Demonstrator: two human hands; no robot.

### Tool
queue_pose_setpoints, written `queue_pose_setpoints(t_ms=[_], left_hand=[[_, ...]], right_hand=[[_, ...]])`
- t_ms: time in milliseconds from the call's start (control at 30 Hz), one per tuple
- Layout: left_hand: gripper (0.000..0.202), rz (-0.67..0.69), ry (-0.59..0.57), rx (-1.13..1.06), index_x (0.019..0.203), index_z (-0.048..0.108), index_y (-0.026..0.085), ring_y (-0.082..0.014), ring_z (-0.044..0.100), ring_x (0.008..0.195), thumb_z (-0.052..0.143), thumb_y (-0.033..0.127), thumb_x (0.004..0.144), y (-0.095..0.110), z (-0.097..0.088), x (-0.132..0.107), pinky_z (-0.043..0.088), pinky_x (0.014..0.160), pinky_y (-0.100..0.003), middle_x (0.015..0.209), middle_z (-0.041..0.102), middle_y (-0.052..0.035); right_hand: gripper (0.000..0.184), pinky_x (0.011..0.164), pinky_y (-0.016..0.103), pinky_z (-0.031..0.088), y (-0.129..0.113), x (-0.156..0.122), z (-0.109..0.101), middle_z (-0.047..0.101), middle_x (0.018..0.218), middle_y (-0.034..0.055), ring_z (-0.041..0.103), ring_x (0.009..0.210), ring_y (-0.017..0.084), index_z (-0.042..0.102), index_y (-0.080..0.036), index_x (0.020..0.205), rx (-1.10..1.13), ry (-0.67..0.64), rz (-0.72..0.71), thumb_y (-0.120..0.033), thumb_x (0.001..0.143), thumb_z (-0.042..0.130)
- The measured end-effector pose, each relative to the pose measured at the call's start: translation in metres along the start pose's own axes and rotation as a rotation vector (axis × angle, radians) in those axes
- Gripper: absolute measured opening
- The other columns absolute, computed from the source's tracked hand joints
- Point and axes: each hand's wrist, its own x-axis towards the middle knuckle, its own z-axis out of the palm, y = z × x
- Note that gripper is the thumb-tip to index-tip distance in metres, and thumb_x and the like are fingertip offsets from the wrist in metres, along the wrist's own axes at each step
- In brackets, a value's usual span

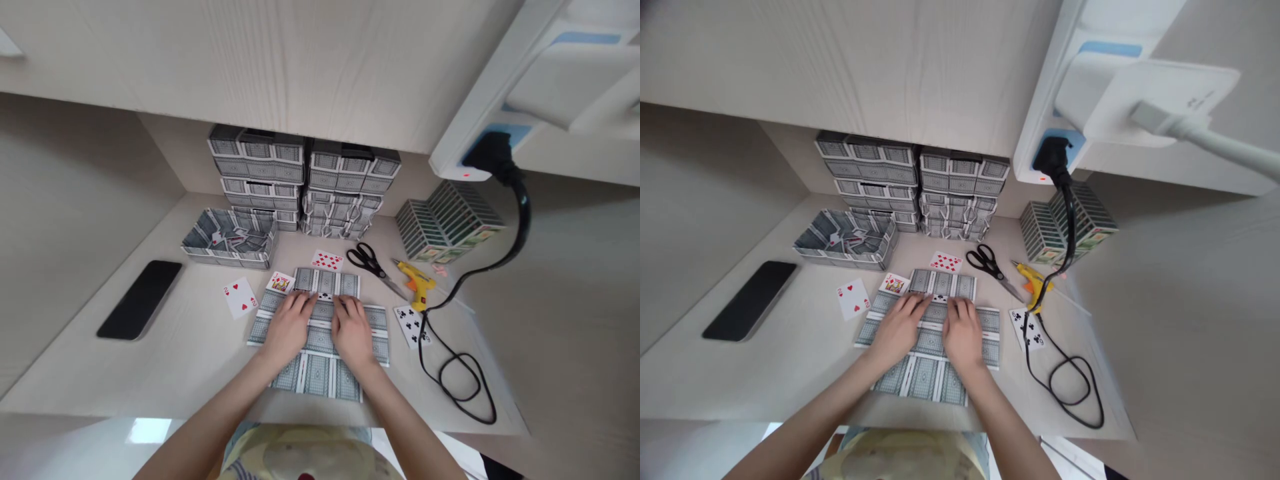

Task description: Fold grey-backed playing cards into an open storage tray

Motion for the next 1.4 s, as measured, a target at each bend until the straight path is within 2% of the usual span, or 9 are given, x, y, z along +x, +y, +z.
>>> queue_pose_setpoints(t_ms=[800, 933, 1033, 1133, 1233, 1300, 1400], left_hand=[[0.055, -0.002, 0.045, -0.109, 0.125, 0.042, 0.019, -0.0217, 0.035, 0.117, 0.038, 0.001, 0.073, -0.003, 0.001, 0.002, 0.03, 0.101, -0.04, 0.118, 0.047, -0.0089], [0.056, -0.001, 0.077, -0.14, 0.123, 0.044, 0.019, -0.0215, 0.038, 0.115, 0.04, 0.0, 0.071, -0.003, 0.002, 0.0, 0.033, 0.1, -0.04, 0.117, 0.048, -0.0081], [0.047, -0.013, 0.154, -0.189, 0.112, 0.053, 0.02, -0.0203, 0.038, 0.116, 0.041, 0.0, 0.071, -0.004, -0.003, -0.003, 0.034, 0.1, -0.037, 0.113, 0.05, -0.0065], [0.037, -0.115, 0.313, -0.183, 0.106, 0.056, 0.02, -0.0214, 0.039, 0.116, 0.043, 0.005, 0.075, -0.01, -0.015, -0.004, 0.033, 0.099, -0.039, 0.114, 0.049, -0.0069], [0.035, -0.316, 0.439, -0.105, 0.112, 0.052, 0.017, -0.0265, 0.04, 0.113, 0.05, 0.017, 0.077, -0.024, -0.025, -0.003, 0.032, 0.097, -0.044, 0.117, 0.047, -0.0119], [0.042, -0.405, 0.439, -0.096, 0.116, 0.048, 0.013, -0.0289, 0.042, 0.11, 0.053, 0.027, 0.077, -0.036, -0.025, 0.0, 0.033, 0.094, -0.046, 0.116, 0.049, -0.015], [0.048, -0.48, 0.368, -0.223, 0.117, 0.045, 0.01, -0.0255, 0.053, 0.094, 0.052, 0.036, 0.077, -0.053, -0.019, 0.007, 0.04, 0.086, -0.042, 0.103, 0.058, -0.0136]], right_hand=[[0.042, 0.09, 0.04, 0.038, 0.002, 0.001, 0.001, 0.052, 0.112, 0.0104, 0.041, 0.107, 0.024, 0.05, -0.016, 0.119, 0.024, 0.0, 0.01, -0.011, 0.079, 0.038], [0.042, 0.089, 0.041, 0.039, 0.002, 0.002, 0.0, 0.053, 0.11, 0.0106, 0.042, 0.105, 0.024, 0.051, -0.016, 0.118, 0.053, 0.017, 0.004, -0.011, 0.079, 0.039], [0.04, 0.09, 0.04, 0.04, 0.004, 0.001, 0.001, 0.055, 0.107, 0.0096, 0.044, 0.103, 0.023, 0.053, -0.017, 0.115, 0.106, 0.053, -0.001, -0.01, 0.078, 0.04], [0.037, 0.089, 0.04, 0.041, 0.005, -0.001, 0.002, 0.056, 0.103, 0.0087, 0.047, 0.101, 0.021, 0.054, -0.018, 0.113, 0.17, 0.117, 0.003, -0.011, 0.079, 0.04], [0.034, 0.086, 0.039, 0.043, 0.006, 0.002, 0.0, 0.056, 0.102, 0.008, 0.049, 0.098, 0.02, 0.055, -0.02, 0.11, 0.228, 0.17, 0.007, -0.012, 0.08, 0.039], [0.033, 0.087, 0.038, 0.043, 0.004, 0.009, -0.004, 0.056, 0.102, 0.0077, 0.049, 0.099, 0.02, 0.055, -0.02, 0.108, 0.264, 0.172, -0.005, -0.012, 0.08, 0.04], [0.033, 0.089, 0.037, 0.042, -0.002, 0.03, -0.012, 0.054, 0.106, 0.0081, 0.047, 0.103, 0.02, 0.055, -0.02, 0.109, 0.289, 0.098, -0.05, -0.013, 0.08, 0.043]])
